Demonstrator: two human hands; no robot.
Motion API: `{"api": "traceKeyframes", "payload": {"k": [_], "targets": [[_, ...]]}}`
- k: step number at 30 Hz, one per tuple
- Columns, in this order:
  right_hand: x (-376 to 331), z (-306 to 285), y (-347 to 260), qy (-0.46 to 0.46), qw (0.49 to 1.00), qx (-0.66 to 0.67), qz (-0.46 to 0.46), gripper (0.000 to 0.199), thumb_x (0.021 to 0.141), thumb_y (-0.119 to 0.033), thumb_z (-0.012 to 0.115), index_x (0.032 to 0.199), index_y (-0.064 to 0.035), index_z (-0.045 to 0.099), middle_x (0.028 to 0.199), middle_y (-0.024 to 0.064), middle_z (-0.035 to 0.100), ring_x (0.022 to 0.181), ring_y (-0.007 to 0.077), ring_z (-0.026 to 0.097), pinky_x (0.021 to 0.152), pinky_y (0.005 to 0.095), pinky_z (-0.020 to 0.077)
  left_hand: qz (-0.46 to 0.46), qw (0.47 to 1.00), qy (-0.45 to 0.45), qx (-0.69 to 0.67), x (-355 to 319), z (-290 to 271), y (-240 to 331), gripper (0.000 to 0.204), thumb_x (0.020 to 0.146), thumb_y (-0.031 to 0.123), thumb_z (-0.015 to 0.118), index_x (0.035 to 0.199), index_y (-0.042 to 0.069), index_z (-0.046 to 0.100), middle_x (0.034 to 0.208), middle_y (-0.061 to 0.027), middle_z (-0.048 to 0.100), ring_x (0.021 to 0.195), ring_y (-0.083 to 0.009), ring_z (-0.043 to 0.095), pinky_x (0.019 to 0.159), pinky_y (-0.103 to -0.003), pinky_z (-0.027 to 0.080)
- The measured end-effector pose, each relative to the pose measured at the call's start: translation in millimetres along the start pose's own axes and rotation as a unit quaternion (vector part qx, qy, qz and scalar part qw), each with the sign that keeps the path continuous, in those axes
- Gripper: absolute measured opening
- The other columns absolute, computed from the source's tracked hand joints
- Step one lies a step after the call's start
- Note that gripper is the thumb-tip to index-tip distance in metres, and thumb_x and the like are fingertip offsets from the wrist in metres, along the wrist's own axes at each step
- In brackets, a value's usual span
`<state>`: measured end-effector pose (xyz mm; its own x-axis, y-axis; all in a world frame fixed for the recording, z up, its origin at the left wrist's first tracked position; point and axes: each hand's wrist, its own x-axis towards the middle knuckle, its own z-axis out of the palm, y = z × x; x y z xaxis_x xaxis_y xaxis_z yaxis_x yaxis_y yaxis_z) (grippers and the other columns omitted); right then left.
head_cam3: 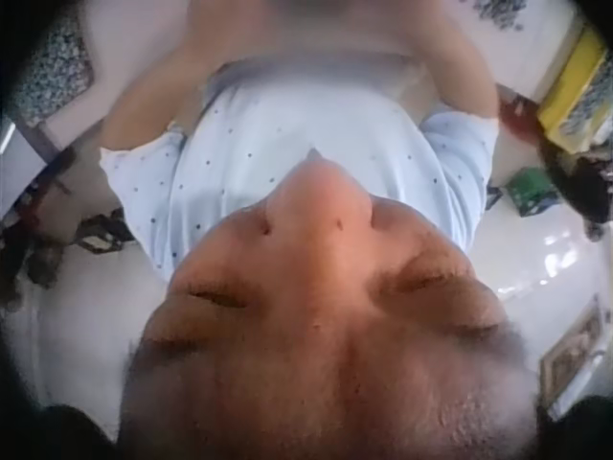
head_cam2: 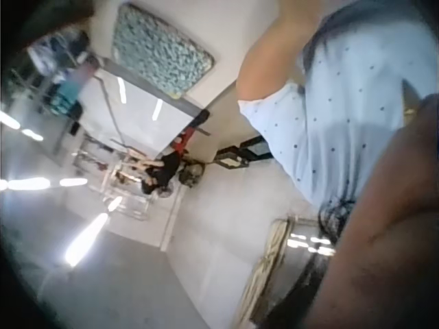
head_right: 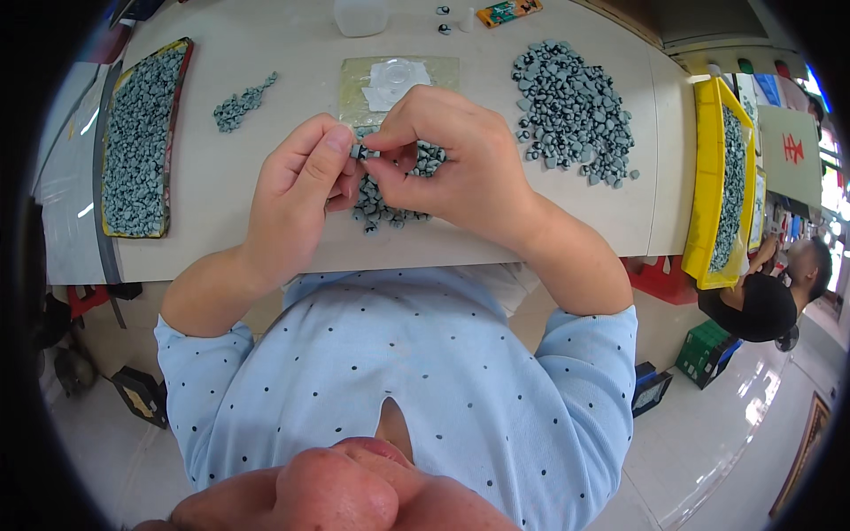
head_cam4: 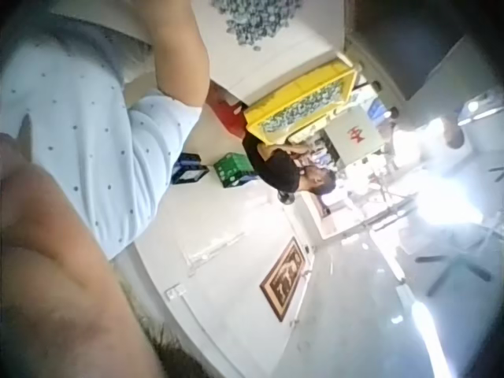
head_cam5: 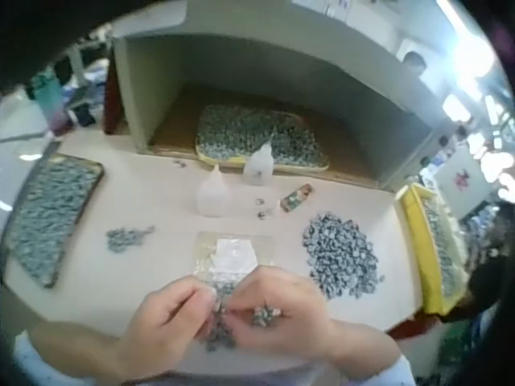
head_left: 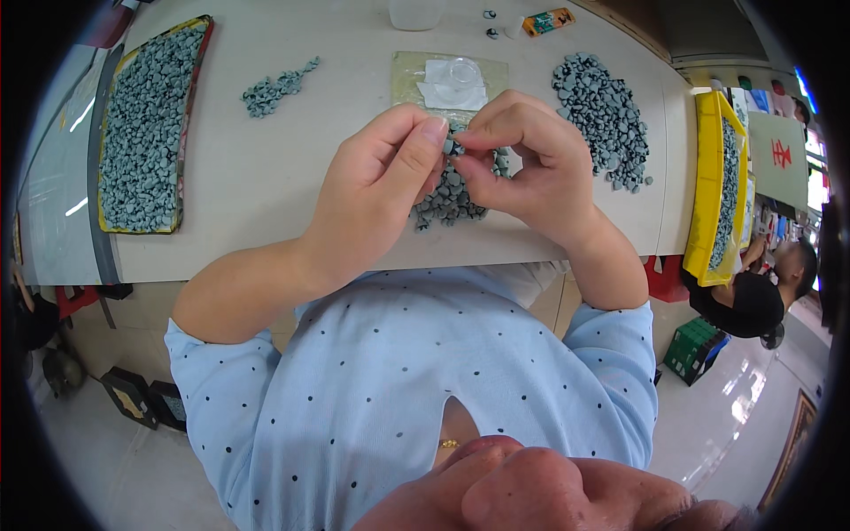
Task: The person assembles small components by picking up plastic parts and eye pieces, attaching them together using adhesive by hand, and setting the assembled pieces on the workbench.
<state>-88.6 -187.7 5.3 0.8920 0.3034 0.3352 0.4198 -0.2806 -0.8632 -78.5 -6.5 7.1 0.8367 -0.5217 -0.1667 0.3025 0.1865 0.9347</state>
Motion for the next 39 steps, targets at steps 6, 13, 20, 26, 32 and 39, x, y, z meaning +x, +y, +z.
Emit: {"api": "traceKeyframes", "payload": {"k": [6,13,20,26,32,39], "targets": [[0,-13,-2,0.071,0.995,-0.016,0.065,0.005,0.078,0.003,0.063,0.081,0.0041,0.059,0.076,0.0106,0.060,0.066,0.0112,0.056,0.057,0.0208,0.0437,-0.055,0.998,0.003,0.016,1,2,1,0.024,0.096,0.026,0.043,0.082,0.007,0.048,0.068,0.0021,0.042,0.059,-0.0039,0.033,0.049,-0.019,0.028],[5,-66,11,0.138,0.897,-0.387,0.163,0.012,0.079,-0.012,0.064,0.085,-0.0021,0.065,0.078,0.0102,0.063,0.065,0.0200,0.061,0.060,0.0274,0.0477,-0.127,0.990,-0.002,-0.064,2,1,3,0.016,0.093,0.019,0.043,0.084,0.006,0.048,0.072,0.0000,0.046,0.058,-0.0052,0.032,0.049,-0.020,0.029],[-6,-72,25,-0.002,0.876,-0.427,0.222,0.019,0.075,-0.007,0.064,0.093,-0.0012,0.064,0.086,0.0124,0.062,0.070,0.0229,0.059,0.066,0.0303,0.0479,-0.119,0.987,-0.028,-0.101,2,-2,-1,0.011,0.089,0.009,0.041,0.095,0.004,0.047,0.084,-0.0037,0.050,0.061,-0.0058,0.034,0.051,-0.020,0.030],[-7,-65,25,-0.019,0.872,-0.443,0.208,0.021,0.073,-0.002,0.060,0.093,0.0000,0.061,0.088,0.0127,0.060,0.075,0.0256,0.060,0.069,0.0322,0.0482,-0.089,0.988,-0.019,-0.122,4,2,-4,0.015,0.088,0.003,0.040,0.103,0.002,0.045,0.092,-0.0082,0.053,0.062,-0.0058,0.035,0.052,-0.020,0.032],[-7,-62,26,-0.030,0.855,-0.470,0.216,0.021,0.072,0.001,0.057,0.093,0.0002,0.058,0.090,0.0153,0.059,0.081,0.0291,0.060,0.073,0.0347,0.0478,-0.106,0.984,-0.026,-0.138,3,3,-1,0.015,0.094,0.011,0.042,0.105,0.002,0.048,0.088,-0.0072,0.055,0.055,-0.0039,0.032,0.050,-0.018,0.030],[-5,-63,19,0.011,0.857,-0.467,0.219,0.020,0.071,0.002,0.055,0.090,-0.0008,0.060,0.091,0.0139,0.059,0.082,0.0285,0.059,0.074,0.0343,0.0476,-0.132,0.987,-0.034,-0.087,2,0,2,0.022,0.094,0.022,0.047,0.094,0.001,0.057,0.073,0.0027,0.049,0.054,-0.0031,0.035,0.049,-0.017,0.032]]}}
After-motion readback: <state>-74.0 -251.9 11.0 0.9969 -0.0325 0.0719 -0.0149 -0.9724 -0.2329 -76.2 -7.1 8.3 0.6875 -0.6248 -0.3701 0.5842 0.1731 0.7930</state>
